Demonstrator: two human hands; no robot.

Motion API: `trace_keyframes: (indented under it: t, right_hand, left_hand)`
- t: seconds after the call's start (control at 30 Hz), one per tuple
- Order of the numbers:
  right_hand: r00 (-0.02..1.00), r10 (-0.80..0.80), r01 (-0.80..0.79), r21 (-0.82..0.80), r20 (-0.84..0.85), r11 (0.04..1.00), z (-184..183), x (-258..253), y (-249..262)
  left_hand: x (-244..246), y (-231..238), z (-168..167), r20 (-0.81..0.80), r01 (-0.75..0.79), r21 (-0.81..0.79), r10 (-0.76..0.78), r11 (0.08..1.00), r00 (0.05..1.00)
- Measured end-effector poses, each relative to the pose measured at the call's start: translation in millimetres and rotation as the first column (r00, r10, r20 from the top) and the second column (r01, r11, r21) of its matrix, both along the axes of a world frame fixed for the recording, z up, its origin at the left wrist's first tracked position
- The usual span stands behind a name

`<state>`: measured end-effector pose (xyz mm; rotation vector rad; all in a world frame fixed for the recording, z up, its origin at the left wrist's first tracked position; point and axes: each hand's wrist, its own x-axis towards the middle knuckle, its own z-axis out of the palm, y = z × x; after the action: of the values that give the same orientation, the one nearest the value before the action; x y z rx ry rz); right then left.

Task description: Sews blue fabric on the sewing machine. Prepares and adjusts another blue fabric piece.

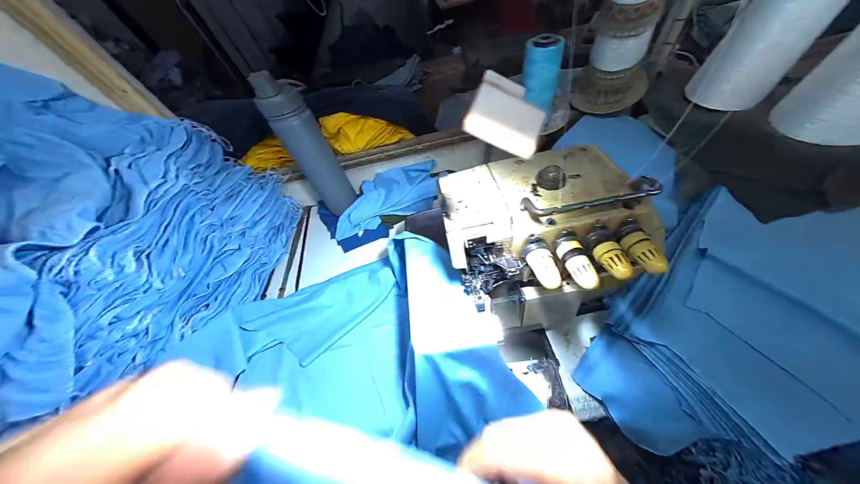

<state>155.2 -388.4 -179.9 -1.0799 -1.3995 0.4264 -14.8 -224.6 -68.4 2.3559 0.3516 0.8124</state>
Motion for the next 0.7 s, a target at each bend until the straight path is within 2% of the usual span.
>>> trace_keyframes:
  t: [0.03, 0.07, 0.1, 0.17, 0.27, 0.47, 0.53, 0.63, 0.7]
  right_hand:
    - [0.993, -0.082, 0.074, -0.091, -0.086, 0.993, -25.1, 5.9, 11.1]
    - [0.971, -0.191, 0.157, -0.22, -0.145, 0.963, -51.5, 10.3, 20.9]
    - [0.948, -0.275, 0.205, -0.352, -0.161, 0.913, -73.5, 14.7, 26.9]
    - [0.93, -0.339, 0.239, -0.466, -0.143, 0.852, -99.6, 20.5, 29.0]
    - [0.927, -0.323, 0.226, -0.406, -0.188, 0.885, -108.3, 21.9, 22.4]
    - [0.914, -0.3, 0.211, -0.311, -0.273, 0.927, -102.7, 14.9, 16.9]
    - [0.92, -0.342, 0.29, -0.256, -0.191, 0.922, -108.9, 10.8, 14.3]
    - [0.874, -0.487, 0.481, -0.129, -0.011, 0.867, -120.2, 8.6, 14.5]
    - [0.837, -0.547, 0.544, -0.099, -0.01, 0.833, -124.0, 10.2, 16.9]
  left_hand:
    - [20.7, 22.5, -29.0, -0.002, -0.121, 0.323, 0.129, 0.939, 0.992]
    - [37.4, 41.6, -55.9, -0.035, -0.163, 0.499, 0.208, 0.851, 0.977]
    - [49.7, 53.8, -77.9, -0.117, -0.119, 0.548, 0.216, 0.828, 0.969]
    - [68.2, 59.6, -108.1, -0.232, -0.01, 0.514, 0.15, 0.857, 0.961]
    - [81.9, 49.8, -127.7, -0.28, 0.069, 0.442, 0.065, 0.894, 0.958]
    - [95.5, 39.8, -140.6, -0.155, -0.02, 0.347, 0.078, 0.938, 0.985]
    - [96.3, 39.0, -141.9, -0.112, 0.021, 0.222, 0.005, 0.975, 0.994]
    - [100.7, 41.9, -134.7, 0.01, 0.202, -0.015, -0.202, 0.979, 0.979]
    - [107.2, 43.4, -127.3, -0.006, 0.238, -0.042, -0.238, 0.97, 0.971]
